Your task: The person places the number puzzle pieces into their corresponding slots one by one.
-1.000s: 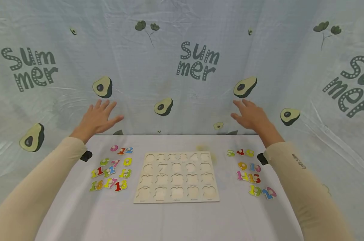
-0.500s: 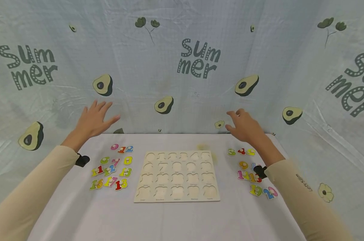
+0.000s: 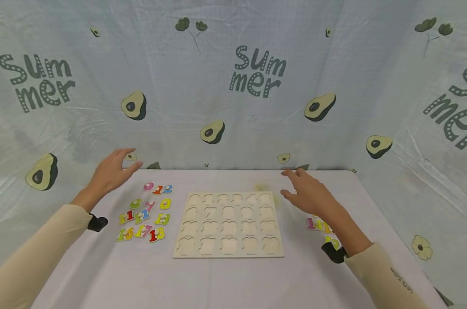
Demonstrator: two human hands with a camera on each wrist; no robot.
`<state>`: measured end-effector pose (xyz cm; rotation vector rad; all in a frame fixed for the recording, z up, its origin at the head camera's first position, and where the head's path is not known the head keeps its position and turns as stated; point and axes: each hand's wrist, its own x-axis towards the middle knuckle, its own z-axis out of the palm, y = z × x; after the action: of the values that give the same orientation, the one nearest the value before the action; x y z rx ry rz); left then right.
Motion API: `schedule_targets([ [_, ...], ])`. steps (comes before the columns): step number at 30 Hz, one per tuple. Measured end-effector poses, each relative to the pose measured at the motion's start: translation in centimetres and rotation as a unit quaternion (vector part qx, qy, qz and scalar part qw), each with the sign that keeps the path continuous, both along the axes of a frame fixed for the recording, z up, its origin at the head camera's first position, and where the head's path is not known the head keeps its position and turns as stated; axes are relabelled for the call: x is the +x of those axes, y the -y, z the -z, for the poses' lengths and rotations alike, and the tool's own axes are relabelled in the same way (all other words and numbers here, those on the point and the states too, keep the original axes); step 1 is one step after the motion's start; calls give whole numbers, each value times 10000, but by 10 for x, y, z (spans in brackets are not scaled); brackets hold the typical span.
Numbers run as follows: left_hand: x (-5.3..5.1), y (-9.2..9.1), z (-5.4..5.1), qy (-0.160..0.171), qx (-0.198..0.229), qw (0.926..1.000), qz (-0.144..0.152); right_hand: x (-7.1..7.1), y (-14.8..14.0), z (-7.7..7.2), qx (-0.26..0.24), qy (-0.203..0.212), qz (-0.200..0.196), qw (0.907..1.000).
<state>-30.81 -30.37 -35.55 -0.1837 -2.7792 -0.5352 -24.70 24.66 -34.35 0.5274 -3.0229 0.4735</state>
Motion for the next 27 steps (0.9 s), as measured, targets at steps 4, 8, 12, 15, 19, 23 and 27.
schedule_targets([
  [4, 1, 3, 14, -83, 276, 9996, -44, 12, 3, 16, -385, 336, -60, 9987],
  [8, 0, 4, 31, -292, 629, 9976, -33, 21, 7, 34, -835, 726, -126, 9938],
  [12, -2, 4, 44, -201, 907, 9956, -108, 27, 8, 51, -1243, 1222, -117, 9846],
  [15, -4, 4, 51, 43, 980, 9950, -209, 29, 8, 65, -1425, 1549, -25, 9776],
  [19, -7, 3, 61, 438, 1039, 9931, -320, 30, 10, 79, -1462, 1800, 14, 9727],
  [23, -12, 3, 68, 730, 1115, 9904, -355, 29, 11, 86, -1431, 2001, -8, 9693],
  [27, -17, 3, 73, 1008, 1215, 9865, -435, 28, 13, 89, -1497, 2188, 0, 9642],
])
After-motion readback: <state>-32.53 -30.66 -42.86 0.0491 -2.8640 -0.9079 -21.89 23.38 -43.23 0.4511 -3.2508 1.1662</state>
